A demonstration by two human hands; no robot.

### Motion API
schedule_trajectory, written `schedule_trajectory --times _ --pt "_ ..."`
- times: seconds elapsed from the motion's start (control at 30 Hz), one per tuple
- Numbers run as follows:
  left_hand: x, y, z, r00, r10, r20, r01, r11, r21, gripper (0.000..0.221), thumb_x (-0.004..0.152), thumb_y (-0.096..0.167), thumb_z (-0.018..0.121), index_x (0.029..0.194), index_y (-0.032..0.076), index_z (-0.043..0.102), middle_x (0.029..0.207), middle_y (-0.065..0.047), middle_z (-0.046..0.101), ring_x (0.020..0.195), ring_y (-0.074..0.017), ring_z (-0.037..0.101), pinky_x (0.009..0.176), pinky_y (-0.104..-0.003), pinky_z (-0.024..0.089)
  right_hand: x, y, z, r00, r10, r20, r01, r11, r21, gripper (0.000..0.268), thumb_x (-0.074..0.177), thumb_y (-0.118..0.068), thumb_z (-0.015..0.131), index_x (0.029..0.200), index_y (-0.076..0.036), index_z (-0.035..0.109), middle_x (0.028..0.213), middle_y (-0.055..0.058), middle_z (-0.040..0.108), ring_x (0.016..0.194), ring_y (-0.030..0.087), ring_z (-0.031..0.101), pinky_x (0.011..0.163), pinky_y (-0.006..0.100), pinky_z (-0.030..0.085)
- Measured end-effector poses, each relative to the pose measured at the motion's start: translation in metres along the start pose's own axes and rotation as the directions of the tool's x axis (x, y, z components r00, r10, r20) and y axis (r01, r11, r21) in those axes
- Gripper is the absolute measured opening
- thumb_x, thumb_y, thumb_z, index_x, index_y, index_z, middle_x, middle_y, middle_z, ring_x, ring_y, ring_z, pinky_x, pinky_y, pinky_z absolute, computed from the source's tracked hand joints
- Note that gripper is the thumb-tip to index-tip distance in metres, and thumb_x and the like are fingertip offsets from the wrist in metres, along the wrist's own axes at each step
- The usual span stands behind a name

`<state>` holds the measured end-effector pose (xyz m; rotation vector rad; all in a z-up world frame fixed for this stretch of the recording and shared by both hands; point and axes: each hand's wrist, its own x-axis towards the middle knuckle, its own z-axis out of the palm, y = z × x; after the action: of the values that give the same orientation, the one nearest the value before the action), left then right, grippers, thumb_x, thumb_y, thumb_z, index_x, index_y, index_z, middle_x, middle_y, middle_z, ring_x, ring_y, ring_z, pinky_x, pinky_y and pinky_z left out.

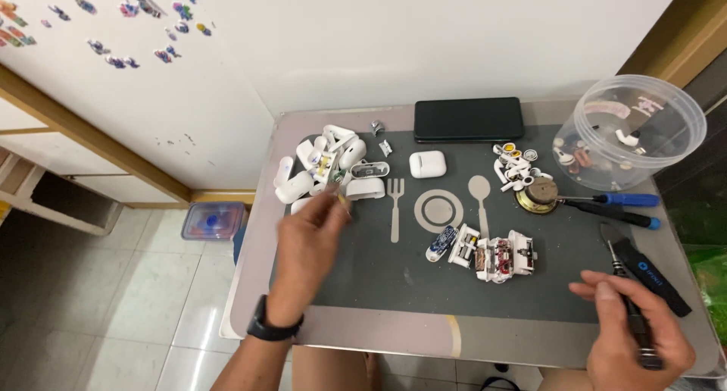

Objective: Disassembling and inspecting small electronic components using a precision screwdriver

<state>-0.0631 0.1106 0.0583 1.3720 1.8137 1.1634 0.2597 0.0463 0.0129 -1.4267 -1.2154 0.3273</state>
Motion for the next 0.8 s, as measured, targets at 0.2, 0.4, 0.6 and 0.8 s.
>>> schedule_trajectory --times 0.2,0.4,0.6,0.8 --pt "-0.026 -0.032 0.023 0.986 0.167 -0.024 -0.159 0.965 0.208 0.038 0.093 0.031 0.067 0.125 0.012 0.073 0.086 -0.001 0.074 0.073 -0.0107 0.063 0.07 -0.031 0.051 0.013 -0.015 0.008 0.988 0.149 -0.03 -0.147 0.987 0.063 0.01 0.114 0.007 0.059 0.112 0.012 0.067 0.107 0.023 0.071 0.087 0.029 0.072 0.082 0.034 0.054" --pt "-0.085 -0.017 0.052 0.898 0.418 0.138 -0.438 0.881 0.177 0.015 0.095 0.019 0.066 0.103 0.009 0.075 0.097 -0.003 0.079 0.084 -0.0218 0.071 0.079 -0.033 0.056 0.017 0.008 -0.002 0.978 0.208 0.026 -0.209 0.959 0.191 0.016 0.11 0.002 0.056 0.122 0.012 0.06 0.106 0.03 0.069 0.083 0.037 0.072 0.081 0.04 0.06" --pt "-0.06 -0.004 0.053 0.856 0.394 0.334 -0.473 0.859 0.198 0.027 0.094 0.02 0.066 0.118 0.007 0.07 0.11 -0.007 0.074 0.091 -0.0302 0.073 0.076 -0.039 0.056 0.023 0.008 -0.002 0.974 0.221 0.057 -0.228 0.935 0.273 0.021 0.11 0.001 0.052 0.129 0.009 0.058 0.109 0.029 0.069 0.083 0.034 0.072 0.084 0.04 0.061" --pt "-0.028 0.013 0.078 0.796 0.436 0.42 -0.566 0.781 0.263 0.045 0.095 0.021 0.065 0.137 0.007 0.057 0.13 -0.012 0.067 0.102 -0.0381 0.07 0.078 -0.051 0.057 0.026 0.011 -0.007 0.974 0.21 0.088 -0.227 0.923 0.31 0.032 0.109 -0.006 0.046 0.132 0.013 0.057 0.092 0.031 0.068 0.075 0.039 0.071 0.075 0.045 0.064"
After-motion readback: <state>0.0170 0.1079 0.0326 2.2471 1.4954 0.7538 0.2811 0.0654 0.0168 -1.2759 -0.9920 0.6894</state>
